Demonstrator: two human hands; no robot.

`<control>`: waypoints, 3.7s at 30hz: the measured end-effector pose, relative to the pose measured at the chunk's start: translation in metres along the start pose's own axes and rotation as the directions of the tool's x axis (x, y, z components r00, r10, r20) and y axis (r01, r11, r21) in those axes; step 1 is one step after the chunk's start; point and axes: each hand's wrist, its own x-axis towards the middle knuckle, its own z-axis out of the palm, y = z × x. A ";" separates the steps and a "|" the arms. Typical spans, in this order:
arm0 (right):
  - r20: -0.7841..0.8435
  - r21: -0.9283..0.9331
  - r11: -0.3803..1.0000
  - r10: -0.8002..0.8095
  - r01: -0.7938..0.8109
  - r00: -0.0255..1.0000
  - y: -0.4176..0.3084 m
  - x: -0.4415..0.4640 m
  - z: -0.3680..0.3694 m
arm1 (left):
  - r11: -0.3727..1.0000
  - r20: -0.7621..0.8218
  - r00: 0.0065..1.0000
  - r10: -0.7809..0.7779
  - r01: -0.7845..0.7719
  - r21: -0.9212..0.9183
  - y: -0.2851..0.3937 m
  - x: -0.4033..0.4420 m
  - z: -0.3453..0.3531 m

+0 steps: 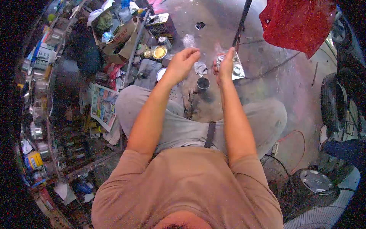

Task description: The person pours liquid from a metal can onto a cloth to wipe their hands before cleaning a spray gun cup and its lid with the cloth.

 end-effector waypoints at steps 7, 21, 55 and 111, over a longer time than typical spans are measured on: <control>0.226 -0.341 0.938 0.014 0.065 0.974 -0.063 -0.054 0.040 | 0.922 -0.035 0.961 -0.273 0.272 0.275 -0.103 0.018 0.032; 0.399 -0.903 -0.205 -0.078 0.377 0.913 -0.080 0.016 -0.052 | 0.535 -0.039 0.559 -0.828 0.809 0.246 -0.327 -0.054 0.116; 0.226 -0.868 -0.491 -0.261 0.073 0.939 -0.007 0.023 -0.079 | 0.586 -0.270 0.583 -0.766 0.806 0.080 -0.235 -0.036 0.100; 0.299 -0.540 0.713 -0.335 0.448 0.894 -0.122 -0.023 0.021 | 0.985 -0.412 0.896 0.164 -0.169 0.026 0.002 0.089 -0.071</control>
